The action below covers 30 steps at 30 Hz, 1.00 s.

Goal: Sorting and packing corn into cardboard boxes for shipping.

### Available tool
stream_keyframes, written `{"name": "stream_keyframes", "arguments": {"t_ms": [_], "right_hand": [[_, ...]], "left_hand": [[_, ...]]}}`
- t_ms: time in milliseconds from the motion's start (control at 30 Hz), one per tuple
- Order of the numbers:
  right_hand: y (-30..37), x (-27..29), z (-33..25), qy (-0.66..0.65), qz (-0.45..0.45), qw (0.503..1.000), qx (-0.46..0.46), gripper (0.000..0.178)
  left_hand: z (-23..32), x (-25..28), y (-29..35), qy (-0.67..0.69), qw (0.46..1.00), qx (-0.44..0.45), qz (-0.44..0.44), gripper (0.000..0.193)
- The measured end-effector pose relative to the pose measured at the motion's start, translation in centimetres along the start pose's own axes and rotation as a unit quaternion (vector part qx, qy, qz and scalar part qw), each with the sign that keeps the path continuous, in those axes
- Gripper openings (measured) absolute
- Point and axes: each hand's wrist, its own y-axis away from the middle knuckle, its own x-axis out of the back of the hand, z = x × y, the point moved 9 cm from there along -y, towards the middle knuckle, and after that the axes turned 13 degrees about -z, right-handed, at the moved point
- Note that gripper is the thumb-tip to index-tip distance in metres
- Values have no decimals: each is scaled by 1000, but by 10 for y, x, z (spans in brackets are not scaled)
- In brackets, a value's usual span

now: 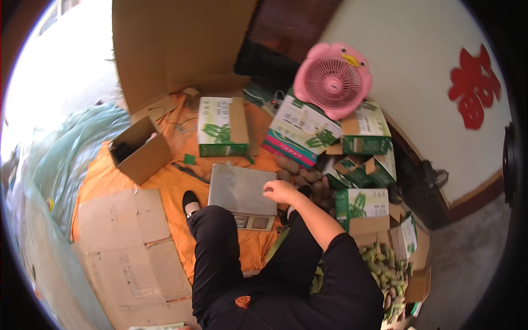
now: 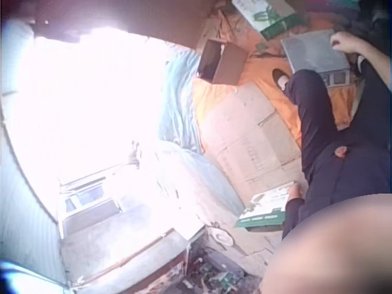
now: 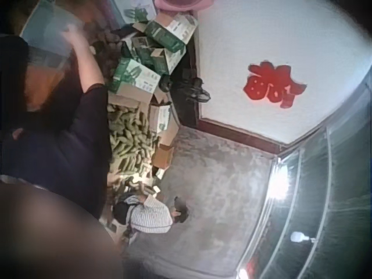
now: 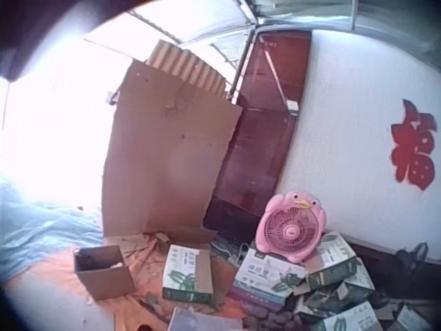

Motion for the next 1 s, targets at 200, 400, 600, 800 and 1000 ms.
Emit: {"name": "stream_keyframes", "arguments": {"t_ms": [200,400,600,800,1000], "right_hand": [[34,33,39,-27,35,999,-29,29],[102,89,133,-66,172,971,-154,25],[181,3,306,-131,256,920,-266,20],[262,-140,442,-251,227,854,-396,19],[334,-232,513,-568,526,459,-436,49]], "left_hand": [[92,142,52,542,836,-68,49,29],[217,328,141,519,767,-334,178,24],[330,441,282,306,744,-423,416,27],[449,467,350,32,720,-492,488,24],[469,461,351,-104,715,-427,543,23]]}}
